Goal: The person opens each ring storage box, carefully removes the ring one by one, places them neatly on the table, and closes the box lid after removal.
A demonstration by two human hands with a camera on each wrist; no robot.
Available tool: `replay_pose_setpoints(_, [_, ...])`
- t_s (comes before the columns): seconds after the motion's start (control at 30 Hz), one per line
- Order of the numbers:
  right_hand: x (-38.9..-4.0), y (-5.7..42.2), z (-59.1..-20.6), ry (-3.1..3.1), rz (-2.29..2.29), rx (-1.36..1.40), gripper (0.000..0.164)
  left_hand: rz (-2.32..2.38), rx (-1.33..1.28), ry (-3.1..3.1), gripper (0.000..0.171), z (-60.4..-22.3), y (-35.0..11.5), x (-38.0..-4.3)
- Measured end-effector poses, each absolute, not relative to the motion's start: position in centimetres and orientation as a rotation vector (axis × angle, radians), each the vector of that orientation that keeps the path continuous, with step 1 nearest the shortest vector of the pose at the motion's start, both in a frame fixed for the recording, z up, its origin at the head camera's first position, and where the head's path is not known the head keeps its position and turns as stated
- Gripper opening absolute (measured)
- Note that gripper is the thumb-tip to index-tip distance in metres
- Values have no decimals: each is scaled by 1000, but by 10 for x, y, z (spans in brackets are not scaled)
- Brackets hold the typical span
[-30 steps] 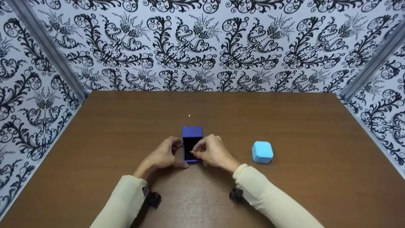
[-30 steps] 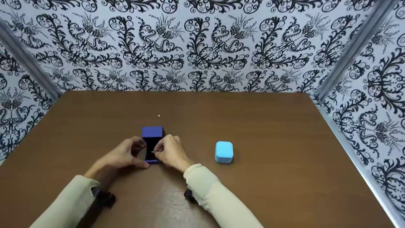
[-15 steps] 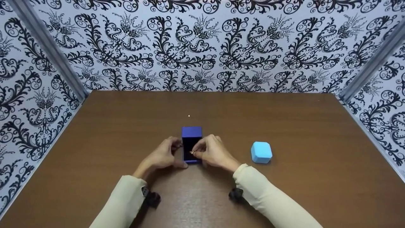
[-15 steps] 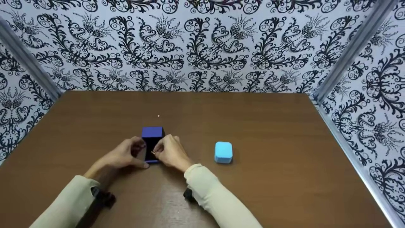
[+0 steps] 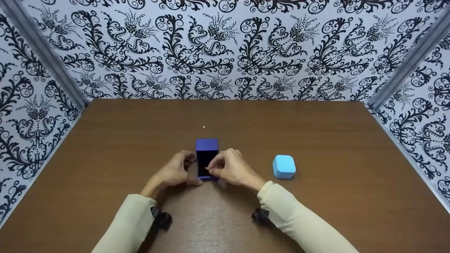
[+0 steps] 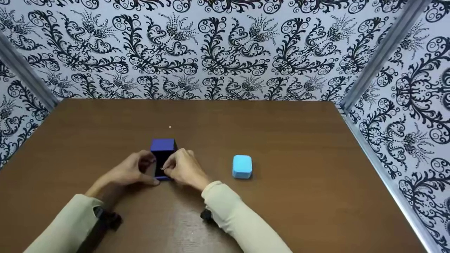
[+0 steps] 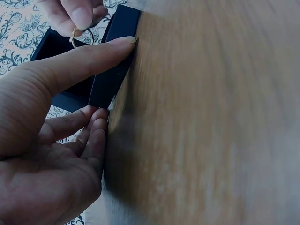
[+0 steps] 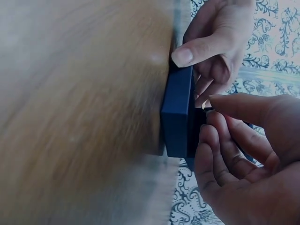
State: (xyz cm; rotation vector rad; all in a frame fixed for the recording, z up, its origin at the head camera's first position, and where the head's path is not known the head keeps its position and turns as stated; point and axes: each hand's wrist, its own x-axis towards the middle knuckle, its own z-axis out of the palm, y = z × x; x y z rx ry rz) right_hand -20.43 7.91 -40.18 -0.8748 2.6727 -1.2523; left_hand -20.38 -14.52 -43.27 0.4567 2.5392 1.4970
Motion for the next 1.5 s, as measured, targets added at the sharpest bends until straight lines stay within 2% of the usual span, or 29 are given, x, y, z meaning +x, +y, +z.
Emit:
replay_pose_setpoints(0.67, [-156,100,-406,2619,-885,-1160,6,1460,436,2571,77,-433,-144,-205])
replay_pose_setpoints(1.07, [-156,100,-415,2556,-863,-1189,16,1451,429,2553,80,-434,-144,-205])
replay_pose_setpoints(1.5, [-157,100,-414,2524,-892,-1162,15,1459,430,2550,79,-430,-145,-203])
